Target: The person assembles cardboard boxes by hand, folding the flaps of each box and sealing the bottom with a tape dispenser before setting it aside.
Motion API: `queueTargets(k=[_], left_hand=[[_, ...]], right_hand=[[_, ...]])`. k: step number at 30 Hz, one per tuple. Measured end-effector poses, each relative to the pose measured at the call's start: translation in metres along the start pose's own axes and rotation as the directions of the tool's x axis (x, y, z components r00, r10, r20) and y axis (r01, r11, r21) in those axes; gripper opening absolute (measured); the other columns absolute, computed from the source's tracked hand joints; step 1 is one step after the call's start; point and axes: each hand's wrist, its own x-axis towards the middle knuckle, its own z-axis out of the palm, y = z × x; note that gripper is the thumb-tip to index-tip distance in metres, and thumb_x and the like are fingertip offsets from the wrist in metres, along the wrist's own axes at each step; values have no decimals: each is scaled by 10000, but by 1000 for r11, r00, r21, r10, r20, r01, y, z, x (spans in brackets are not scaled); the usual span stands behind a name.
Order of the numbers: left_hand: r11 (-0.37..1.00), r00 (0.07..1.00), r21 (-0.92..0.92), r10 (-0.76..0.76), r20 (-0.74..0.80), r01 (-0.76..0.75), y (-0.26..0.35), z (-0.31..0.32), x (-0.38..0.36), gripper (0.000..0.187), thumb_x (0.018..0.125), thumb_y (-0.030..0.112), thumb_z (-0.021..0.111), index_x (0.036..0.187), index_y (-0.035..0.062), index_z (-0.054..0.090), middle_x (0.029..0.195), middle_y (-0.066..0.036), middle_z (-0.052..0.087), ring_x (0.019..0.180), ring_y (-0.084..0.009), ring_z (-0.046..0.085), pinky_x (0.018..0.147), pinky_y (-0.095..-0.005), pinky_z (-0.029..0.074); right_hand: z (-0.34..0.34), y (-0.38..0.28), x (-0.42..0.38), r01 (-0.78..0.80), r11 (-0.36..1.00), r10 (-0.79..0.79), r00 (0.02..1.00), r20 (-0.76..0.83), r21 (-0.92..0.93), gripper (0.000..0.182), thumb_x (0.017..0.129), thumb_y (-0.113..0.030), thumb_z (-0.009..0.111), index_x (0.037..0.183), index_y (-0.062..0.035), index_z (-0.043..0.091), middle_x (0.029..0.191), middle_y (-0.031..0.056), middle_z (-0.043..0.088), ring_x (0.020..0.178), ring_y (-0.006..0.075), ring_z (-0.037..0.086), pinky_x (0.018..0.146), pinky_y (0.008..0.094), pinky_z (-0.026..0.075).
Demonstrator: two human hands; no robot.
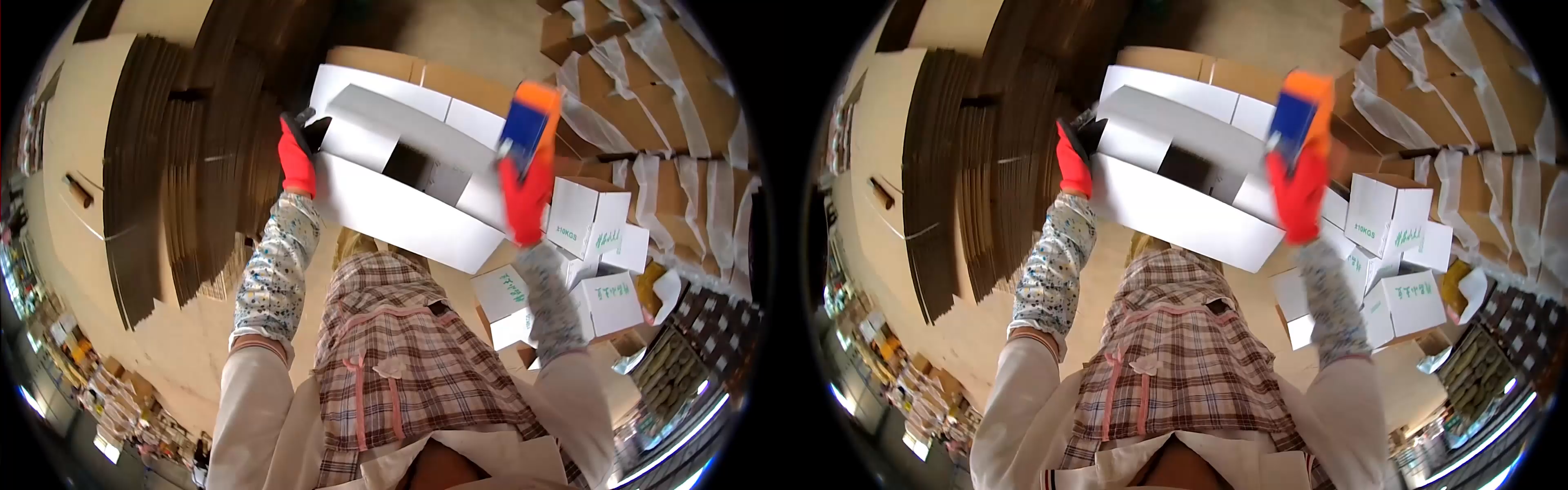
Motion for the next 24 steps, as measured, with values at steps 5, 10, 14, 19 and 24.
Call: queueTargets(k=[5, 10, 14, 19, 24], left_hand=[[325, 922, 914, 369, 115, -244, -20, 17, -9, 359, 957, 337, 427, 1142, 83, 601, 1180, -185, 573, 1188, -366, 452, 983, -432, 374], [514, 933, 780, 235, 273, -357, -16, -20, 8, 418, 961, 333, 417, 1245, 47, 530, 1270, -180, 524, 1258, -317, 417, 1043, -378, 324], [871, 755, 294, 124, 643, -394, 91, -7, -37, 493, 915, 353, 520, 1281, 22, 505, 1329, -168, 474, 1311, -317, 343, 1087, -418, 244], [635, 512, 504, -193, 837, -585, 142, 3, -76, 402, 833, 291, 624, 1099, -8, 585, 1189, -176, 518, 1160, -335, 443, 994, -432, 331], [886, 908, 435, -41, 417, -160, 124, 4, -93, 247, 842, 209, 600, 955, -10, 610, 1019, -143, 586, 926, -249, 542, 865, -363, 415]], right_hand=[[56, -14, -42, 292, 956, -289, 899, 329, 42, 493, 730, -209, 738, 1141, -12, 549, 1058, 150, 608, 974, 372, 554, 883, 454, 397], [126, -39, -5, 771, 567, -811, 458, 364, 291, 422, 725, -249, 726, 1062, -31, 595, 994, 141, 629, 939, 311, 594, 853, 405, 446], [118, -45, 6, 782, 535, -820, 390, 418, 320, 396, 763, -249, 661, 1095, -50, 576, 1052, 119, 619, 959, 273, 591, 874, 378, 450], [116, -40, 6, 852, 464, -846, 345, 407, 243, 266, 753, -218, 637, 989, -98, 614, 1032, 58, 628, 926, 205, 601, 838, 355, 463], [80, -67, 5, 463, 649, -761, 418, 497, 604, 338, 687, -281, 745, 884, -45, 606, 865, 80, 623, 848, 274, 588, 775, 376, 451]])
